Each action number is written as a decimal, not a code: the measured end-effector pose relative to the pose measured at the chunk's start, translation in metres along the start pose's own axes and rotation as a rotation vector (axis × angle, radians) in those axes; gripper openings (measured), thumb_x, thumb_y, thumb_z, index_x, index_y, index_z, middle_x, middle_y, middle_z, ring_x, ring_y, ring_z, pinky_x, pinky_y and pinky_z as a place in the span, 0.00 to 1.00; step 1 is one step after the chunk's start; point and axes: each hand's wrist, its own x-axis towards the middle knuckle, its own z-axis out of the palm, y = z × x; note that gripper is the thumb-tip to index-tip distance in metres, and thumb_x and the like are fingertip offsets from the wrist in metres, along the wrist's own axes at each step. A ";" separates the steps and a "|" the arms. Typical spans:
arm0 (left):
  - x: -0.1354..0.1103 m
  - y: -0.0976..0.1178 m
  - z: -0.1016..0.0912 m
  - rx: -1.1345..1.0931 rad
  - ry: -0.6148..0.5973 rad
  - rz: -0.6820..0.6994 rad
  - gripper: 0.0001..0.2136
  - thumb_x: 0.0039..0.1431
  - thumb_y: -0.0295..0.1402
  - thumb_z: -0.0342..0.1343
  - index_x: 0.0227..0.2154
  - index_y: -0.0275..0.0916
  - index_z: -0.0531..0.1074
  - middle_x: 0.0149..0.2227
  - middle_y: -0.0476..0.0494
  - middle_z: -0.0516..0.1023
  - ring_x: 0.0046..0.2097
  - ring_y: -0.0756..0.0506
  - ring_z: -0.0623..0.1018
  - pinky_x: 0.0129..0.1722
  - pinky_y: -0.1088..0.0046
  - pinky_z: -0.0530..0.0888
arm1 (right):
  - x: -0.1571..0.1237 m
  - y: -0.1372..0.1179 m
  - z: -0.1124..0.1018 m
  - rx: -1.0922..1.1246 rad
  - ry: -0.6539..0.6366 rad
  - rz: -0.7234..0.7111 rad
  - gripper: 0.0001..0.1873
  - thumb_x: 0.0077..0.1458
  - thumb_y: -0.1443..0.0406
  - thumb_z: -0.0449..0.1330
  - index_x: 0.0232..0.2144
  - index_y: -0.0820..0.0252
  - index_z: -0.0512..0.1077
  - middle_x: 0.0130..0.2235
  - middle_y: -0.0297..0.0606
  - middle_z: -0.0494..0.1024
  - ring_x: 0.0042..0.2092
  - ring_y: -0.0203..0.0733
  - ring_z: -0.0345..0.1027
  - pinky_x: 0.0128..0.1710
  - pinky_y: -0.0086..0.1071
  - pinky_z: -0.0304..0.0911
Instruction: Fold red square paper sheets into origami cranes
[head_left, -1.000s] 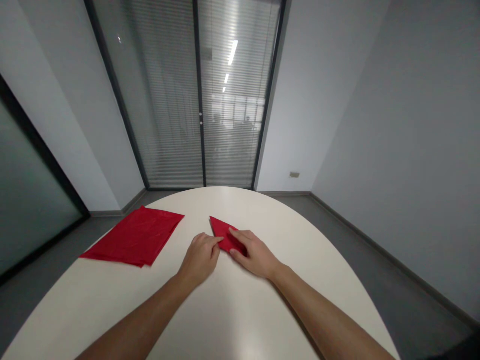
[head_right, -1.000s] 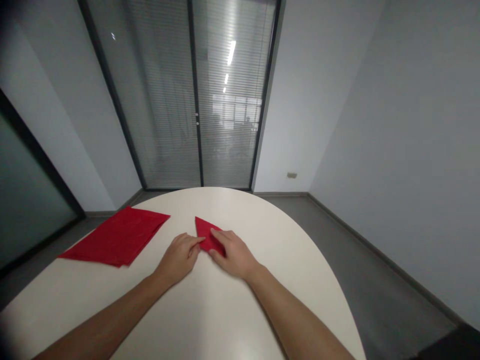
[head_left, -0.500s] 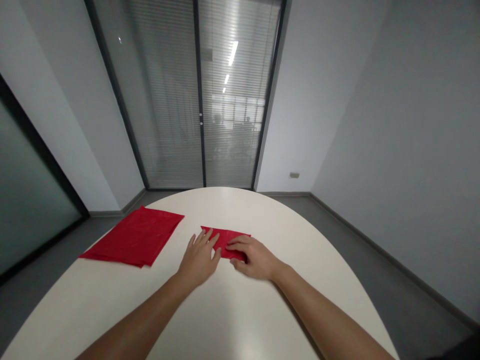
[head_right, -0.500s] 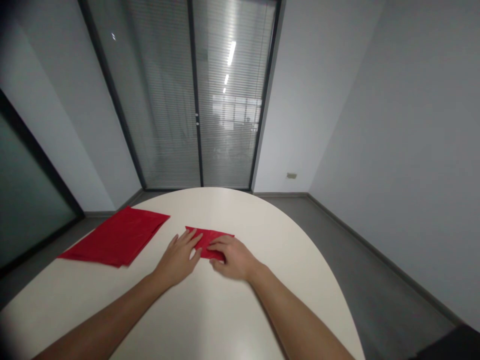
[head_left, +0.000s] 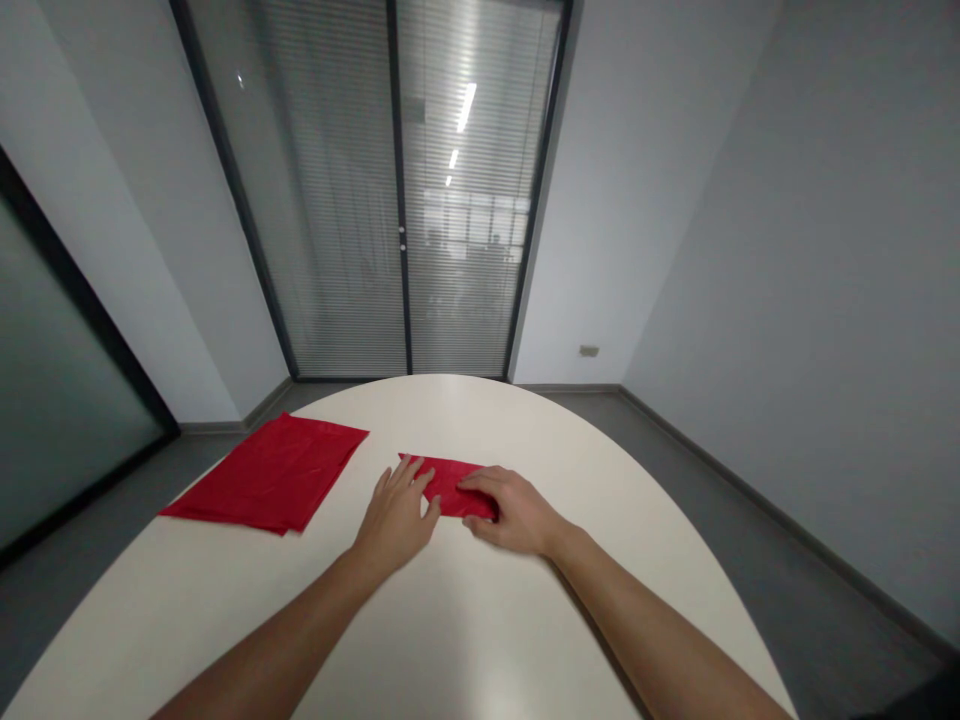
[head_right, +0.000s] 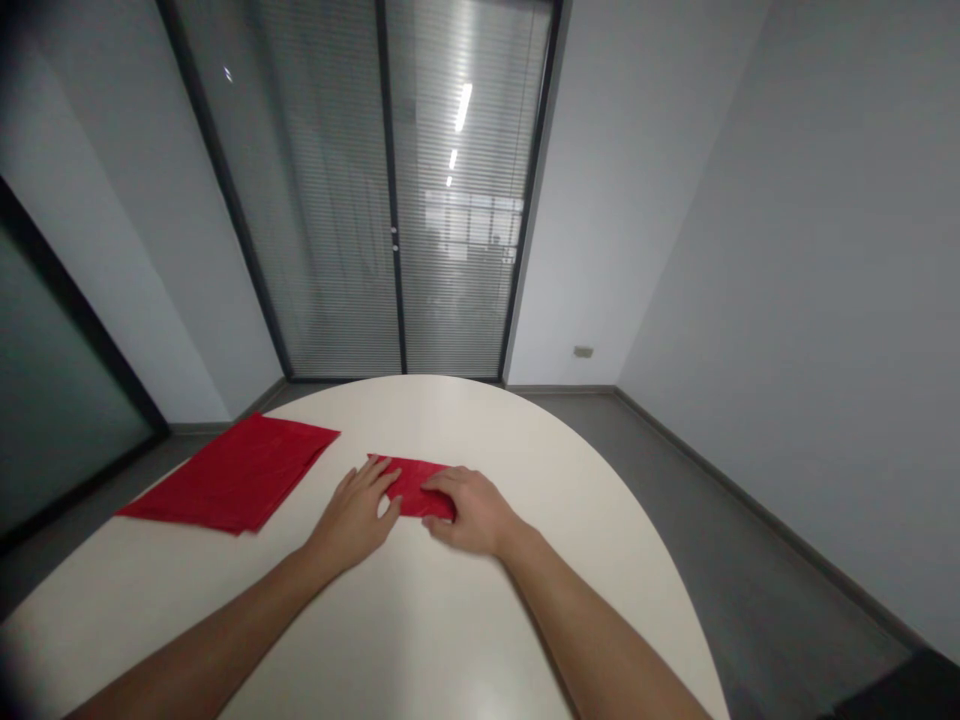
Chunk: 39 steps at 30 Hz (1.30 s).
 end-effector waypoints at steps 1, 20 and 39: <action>0.000 -0.001 0.001 -0.010 -0.017 0.010 0.20 0.63 0.33 0.51 0.56 0.35 0.72 0.62 0.32 0.70 0.65 0.34 0.66 0.64 0.47 0.61 | 0.000 0.000 0.000 -0.001 0.002 0.001 0.23 0.52 0.61 0.65 0.51 0.59 0.74 0.50 0.45 0.80 0.51 0.51 0.72 0.54 0.42 0.64; 0.002 -0.006 0.003 -0.074 -0.010 0.054 0.17 0.63 0.32 0.53 0.54 0.42 0.76 0.60 0.35 0.73 0.61 0.36 0.71 0.62 0.48 0.64 | 0.000 -0.001 -0.002 -0.032 0.136 0.303 0.18 0.66 0.58 0.53 0.55 0.56 0.68 0.39 0.42 0.81 0.39 0.46 0.74 0.41 0.36 0.64; 0.002 -0.003 0.000 -0.094 0.015 0.099 0.15 0.63 0.37 0.56 0.51 0.44 0.76 0.57 0.39 0.76 0.59 0.36 0.73 0.60 0.51 0.67 | 0.004 -0.009 0.002 -0.005 0.136 -0.038 0.18 0.62 0.69 0.55 0.53 0.54 0.74 0.53 0.42 0.78 0.54 0.48 0.70 0.57 0.46 0.63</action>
